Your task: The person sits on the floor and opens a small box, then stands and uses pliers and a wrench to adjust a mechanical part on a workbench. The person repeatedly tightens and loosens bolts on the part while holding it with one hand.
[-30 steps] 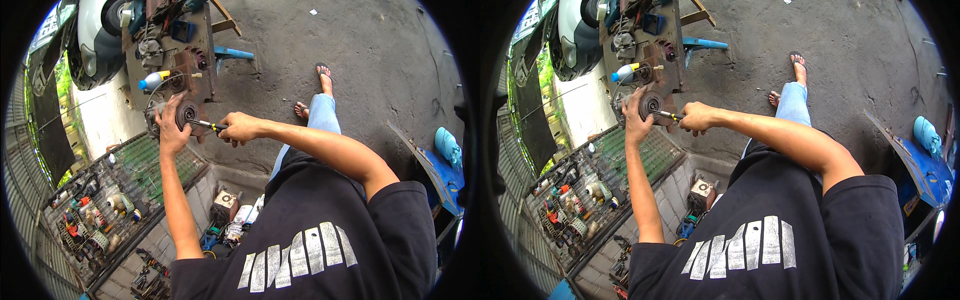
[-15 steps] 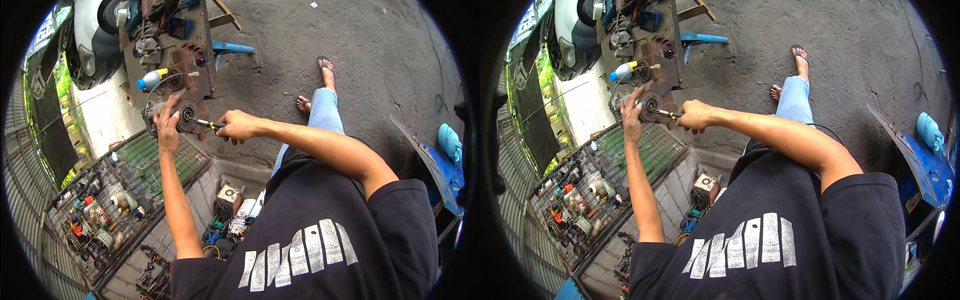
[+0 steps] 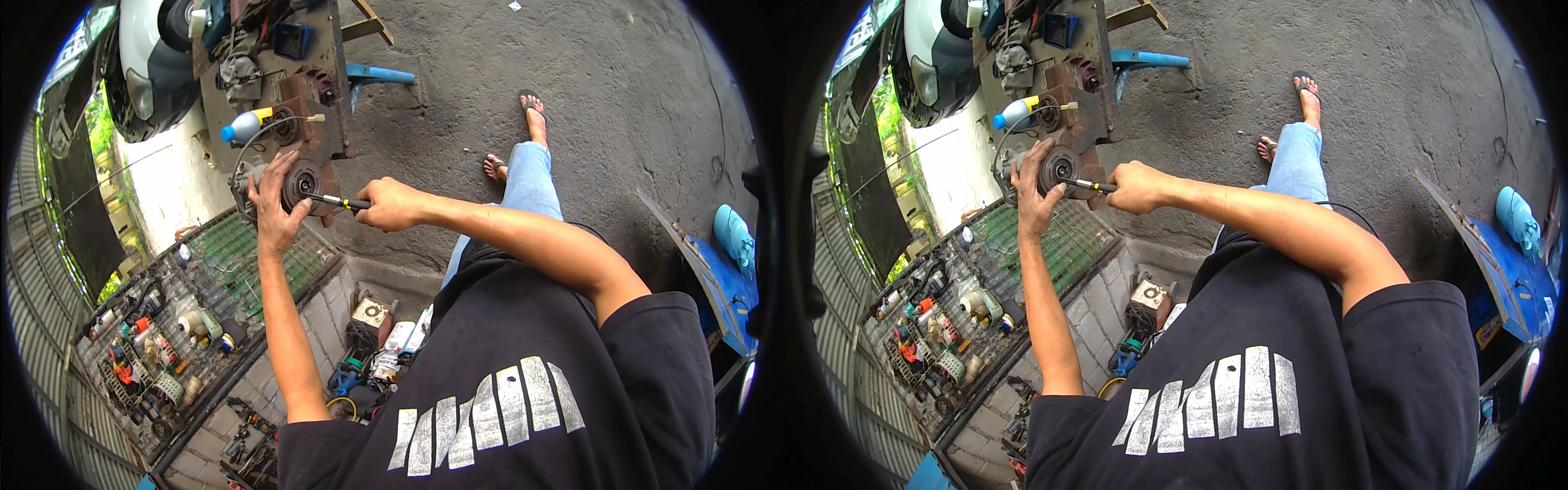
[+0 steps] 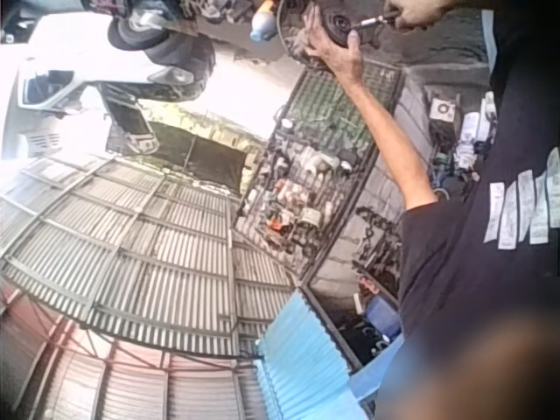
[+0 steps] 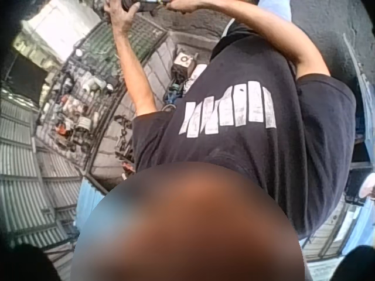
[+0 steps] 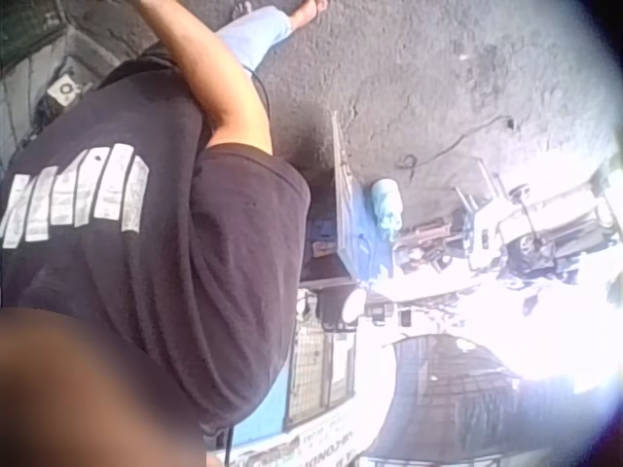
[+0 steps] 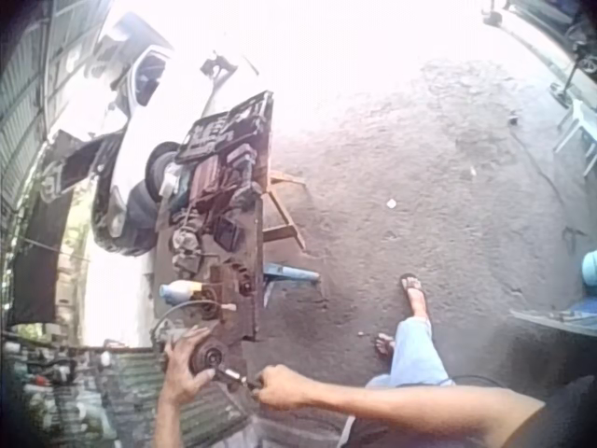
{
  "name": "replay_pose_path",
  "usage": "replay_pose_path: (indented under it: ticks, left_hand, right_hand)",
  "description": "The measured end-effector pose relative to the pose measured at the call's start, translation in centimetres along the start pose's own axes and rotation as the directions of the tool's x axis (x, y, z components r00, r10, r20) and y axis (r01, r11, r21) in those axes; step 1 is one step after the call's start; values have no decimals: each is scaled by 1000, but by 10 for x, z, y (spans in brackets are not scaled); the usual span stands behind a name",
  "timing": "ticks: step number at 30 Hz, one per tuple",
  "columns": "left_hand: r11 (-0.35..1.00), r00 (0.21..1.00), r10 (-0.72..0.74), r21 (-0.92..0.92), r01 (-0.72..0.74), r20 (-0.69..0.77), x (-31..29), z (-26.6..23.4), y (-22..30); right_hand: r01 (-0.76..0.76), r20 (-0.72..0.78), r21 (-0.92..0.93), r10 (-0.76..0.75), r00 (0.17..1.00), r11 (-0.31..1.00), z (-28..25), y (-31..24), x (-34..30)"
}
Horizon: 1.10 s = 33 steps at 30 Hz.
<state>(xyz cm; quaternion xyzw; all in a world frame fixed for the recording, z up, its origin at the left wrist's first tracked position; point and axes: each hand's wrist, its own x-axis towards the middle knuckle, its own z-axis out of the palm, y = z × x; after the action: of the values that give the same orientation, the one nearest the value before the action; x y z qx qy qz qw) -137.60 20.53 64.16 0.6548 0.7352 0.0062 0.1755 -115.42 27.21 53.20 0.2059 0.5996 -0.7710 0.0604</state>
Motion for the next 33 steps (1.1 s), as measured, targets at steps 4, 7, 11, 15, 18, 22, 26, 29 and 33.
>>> replay_pose_path:
  ticks: [4, 7, 11, 15, 18, 22, 26, 29, 33]
  left_hand:
    - [989, 999, -42, -139, 43, 5, 1, -1, -1]
    - [967, 998, -64, -248, 60, -6, 2, -3, -2]
    - [965, 997, -73, -252, 65, -23, 2, -1, -3]
    - [970, 995, -99, -225, 90, -31, 2, 3, -4]
    - [974, 994, -96, -213, 83, -49, 2, 5, -5]
    - [978, 992, -86, -199, 66, -93, 3, 8, -5]
    - [989, 981, -62, -141, 36, -186, 2, 16, -2]
    - [991, 974, -44, -134, 14, -223, 2, 19, -1]
    - [991, 970, -31, -136, -2, -239, 2, 21, -2]
  right_hand:
    - [68, -247, -372, -170, 954, 926, 10, -4, -14]
    - [79, -311, -533, -282, 908, 842, 15, -5, -22]
    - [69, -354, -573, -323, 878, 816, 19, -8, -22]
    - [67, -353, -590, -332, 875, 805, 20, -8, -19]
    - [63, -351, -604, -337, 874, 794, 19, -7, -16]
    - [75, -351, -590, -340, 872, 804, 19, -5, -14]
    - [83, -353, -589, -348, 869, 804, 20, -2, -13]
    - [86, -321, -497, -275, 906, 863, 18, 3, -11]
    - [152, -295, -293, -241, 925, 944, 14, 7, -5]
